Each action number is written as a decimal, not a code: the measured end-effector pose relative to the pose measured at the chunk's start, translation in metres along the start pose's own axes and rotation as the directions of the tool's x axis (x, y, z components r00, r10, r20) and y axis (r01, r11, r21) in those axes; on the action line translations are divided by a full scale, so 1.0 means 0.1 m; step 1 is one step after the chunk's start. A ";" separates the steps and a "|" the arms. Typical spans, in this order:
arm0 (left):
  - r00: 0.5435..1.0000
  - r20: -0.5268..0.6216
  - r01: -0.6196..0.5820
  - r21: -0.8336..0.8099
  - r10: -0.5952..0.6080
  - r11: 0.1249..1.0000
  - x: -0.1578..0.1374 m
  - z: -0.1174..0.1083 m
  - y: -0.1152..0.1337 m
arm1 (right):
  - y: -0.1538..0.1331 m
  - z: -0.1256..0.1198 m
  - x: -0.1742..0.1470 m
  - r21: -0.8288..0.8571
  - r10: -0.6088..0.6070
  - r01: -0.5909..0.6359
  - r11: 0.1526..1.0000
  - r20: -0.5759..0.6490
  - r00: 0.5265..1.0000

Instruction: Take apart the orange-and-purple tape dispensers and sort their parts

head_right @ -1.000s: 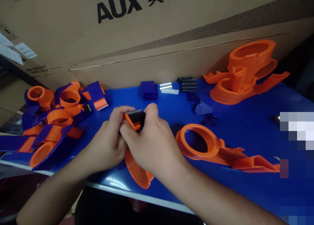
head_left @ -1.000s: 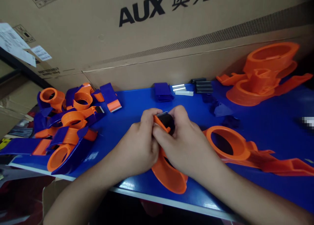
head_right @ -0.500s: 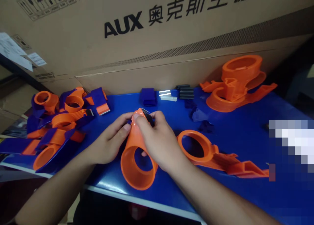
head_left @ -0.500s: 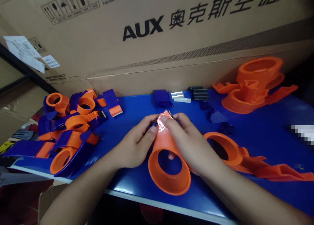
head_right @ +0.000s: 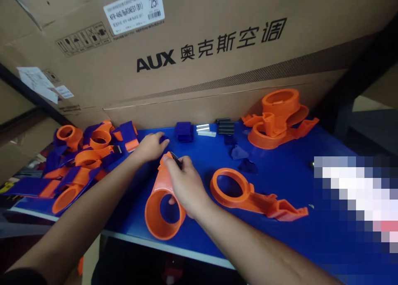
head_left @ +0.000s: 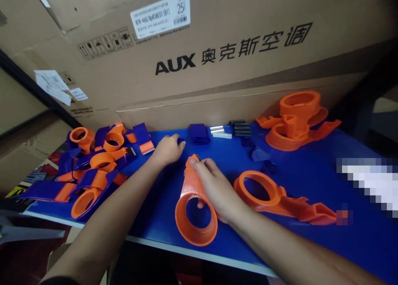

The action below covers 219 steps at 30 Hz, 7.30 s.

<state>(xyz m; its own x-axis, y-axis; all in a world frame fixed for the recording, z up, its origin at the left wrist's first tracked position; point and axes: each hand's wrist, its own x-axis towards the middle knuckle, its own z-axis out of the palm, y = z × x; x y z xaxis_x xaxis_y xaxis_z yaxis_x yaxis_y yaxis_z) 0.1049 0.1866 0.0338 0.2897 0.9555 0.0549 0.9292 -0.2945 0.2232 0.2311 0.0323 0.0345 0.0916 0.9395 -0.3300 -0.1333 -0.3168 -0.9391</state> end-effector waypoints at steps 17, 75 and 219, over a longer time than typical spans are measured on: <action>0.998 -0.060 0.016 0.220 -0.003 0.975 -0.12 0.07 0.11 | 0.04 -0.04 0.07 0.027 -0.076 0.077 0.997 -0.015 0.997; 0.696 0.199 -0.004 -0.960 0.690 0.280 -0.41 -0.37 -0.34 | 0.02 -0.11 0.10 0.137 -0.040 -0.015 0.990 0.386 0.922; 0.946 -0.127 -0.271 -0.811 0.297 0.519 -0.28 -0.10 0.40 | 0.04 -0.05 0.14 0.261 0.112 -0.109 0.959 0.004 0.994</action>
<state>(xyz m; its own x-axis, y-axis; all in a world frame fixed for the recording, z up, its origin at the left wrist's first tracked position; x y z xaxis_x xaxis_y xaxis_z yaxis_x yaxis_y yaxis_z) 0.1318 0.1486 0.0509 0.5207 0.8187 0.2418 0.2174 -0.4011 0.8899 0.2365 0.0437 0.0255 0.0724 0.8987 -0.4326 -0.3952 -0.3724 -0.8397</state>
